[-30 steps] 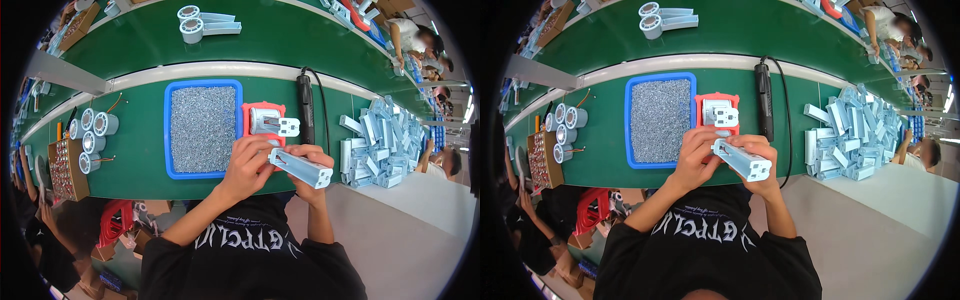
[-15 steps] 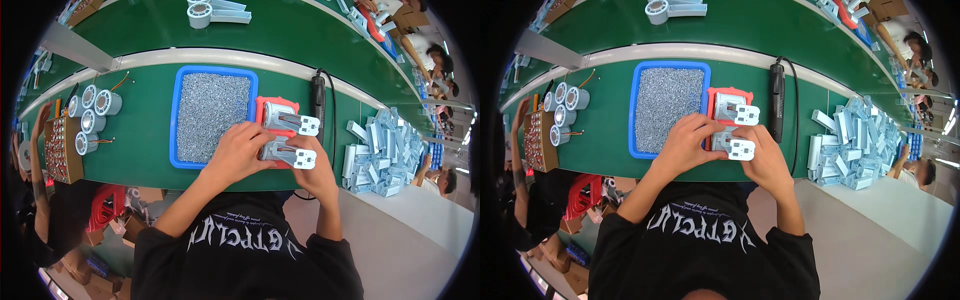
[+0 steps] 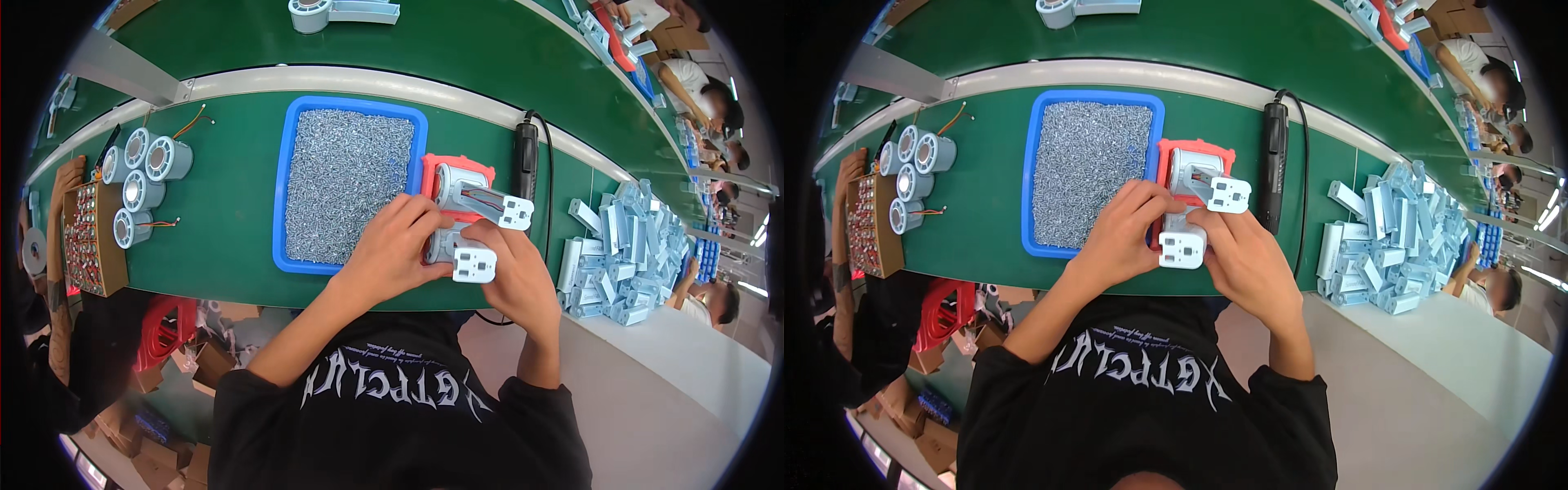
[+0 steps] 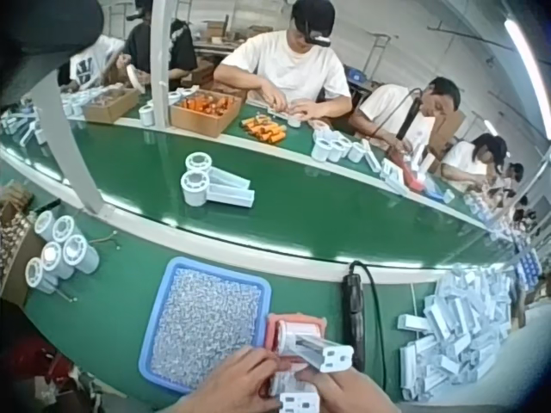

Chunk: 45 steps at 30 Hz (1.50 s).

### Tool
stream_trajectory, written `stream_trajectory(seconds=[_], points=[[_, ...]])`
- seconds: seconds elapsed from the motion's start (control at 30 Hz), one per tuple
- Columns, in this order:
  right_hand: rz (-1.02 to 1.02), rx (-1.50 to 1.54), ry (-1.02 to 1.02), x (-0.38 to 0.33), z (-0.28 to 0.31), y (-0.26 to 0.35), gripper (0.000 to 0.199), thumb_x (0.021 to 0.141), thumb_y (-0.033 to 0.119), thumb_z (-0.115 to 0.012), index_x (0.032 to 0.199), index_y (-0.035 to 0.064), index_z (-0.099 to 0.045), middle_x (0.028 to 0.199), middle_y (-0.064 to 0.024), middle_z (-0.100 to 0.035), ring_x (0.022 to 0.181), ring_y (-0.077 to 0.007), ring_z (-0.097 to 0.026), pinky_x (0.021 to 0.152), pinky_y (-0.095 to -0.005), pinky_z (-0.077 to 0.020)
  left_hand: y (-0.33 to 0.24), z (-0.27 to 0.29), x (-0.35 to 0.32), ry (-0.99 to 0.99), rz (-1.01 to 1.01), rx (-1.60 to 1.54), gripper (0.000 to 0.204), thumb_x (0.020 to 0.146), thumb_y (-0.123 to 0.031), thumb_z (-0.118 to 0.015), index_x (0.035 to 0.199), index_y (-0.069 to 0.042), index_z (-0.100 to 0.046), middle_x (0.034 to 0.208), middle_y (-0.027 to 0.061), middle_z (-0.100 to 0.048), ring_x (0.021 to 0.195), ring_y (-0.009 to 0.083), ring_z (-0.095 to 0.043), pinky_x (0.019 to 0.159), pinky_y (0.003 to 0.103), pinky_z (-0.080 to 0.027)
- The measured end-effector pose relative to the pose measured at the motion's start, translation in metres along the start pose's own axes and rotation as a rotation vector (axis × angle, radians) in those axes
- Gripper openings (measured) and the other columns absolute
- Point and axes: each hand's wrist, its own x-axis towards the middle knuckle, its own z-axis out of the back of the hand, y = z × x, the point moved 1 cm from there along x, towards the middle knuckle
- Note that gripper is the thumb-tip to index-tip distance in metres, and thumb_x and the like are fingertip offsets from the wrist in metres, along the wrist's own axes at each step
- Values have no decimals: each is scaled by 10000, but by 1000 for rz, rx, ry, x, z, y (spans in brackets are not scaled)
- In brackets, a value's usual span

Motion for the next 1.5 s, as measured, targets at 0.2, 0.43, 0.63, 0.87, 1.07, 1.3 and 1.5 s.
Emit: stream_trajectory(seconds=[0.2, 0.43, 0.63, 0.87, 1.07, 1.3, 1.5], points=[[-3, 35, -88, -6, -7, -4, 419, 655, -46, -663, 1058, 49, -596, 981, -125, -625, 889, -351, -582, 754, -411, -473, 0, -3, -3, 7, -36, -19, 512, 576, -197, -838, 1005, -53, -599, 989, 92, -526, 955, 284, -524, 810, 388, -466], [61, -63, -62, -1, -9, -2, 437, 646, -29, -678, 1063, 77, -603, 968, -110, -636, 859, -334, -596, 741, -404, -477, -7, -4, -4, 42, 96, -87, 490, 599, -108, -811, 1025, -27, -583, 964, 111, -483, 938, 309, -523, 799, 412, -465], [54, -152, -21, 1, -6, 6, 446, 641, -18, -689, 1066, 79, -595, 954, -102, -637, 847, -330, -603, 740, -402, -478, -6, -3, -6, 56, 97, -95, 506, 594, -111, -818, 1031, -22, -580, 965, 115, -485, 931, 313, -530, 802, 416, -466], [88, -168, -3, 3, -8, -1, 427, 631, -17, -697, 1036, 60, -590, 940, -111, -639, 834, -333, -610, 740, -405, -477, -6, -6, -6, 45, 79, -65, 507, 589, -116, -821, 1023, -19, -577, 962, 120, -488, 922, 314, -532, 794, 417, -466], [35, -70, 39, 3, -9, -7, 414, 620, -30, -692, 1015, 50, -596, 916, -134, -632, 828, -342, -610, 717, -412, -479, -3, -5, -7, 24, 34, -80, 478, 587, -116, -821, 981, -12, -571, 950, 122, -486, 917, 314, -532, 786, 415, -465], [125, -161, 19, 7, -7, 4, 425, 612, -43, -692, 1019, 43, -604, 886, -150, -621, 810, -359, -602, 686, -409, -484, 0, -5, -5, 25, 22, -67, 459, 578, -116, -825, 942, -14, -564, 938, 122, -479, 909, 316, -527, 782, 418, -461], [98, -53, 50, 7, -7, -8, 433, 618, -43, -701, 1031, 45, -608, 932, -155, -616, 851, -348, -595, 707, -402, -487, 2, -8, -9, -2, 22, -89, 453, 601, -146, -823, 959, -14, -579, 956, 122, -499, 915, 315, -526, 794, 402, -462]])
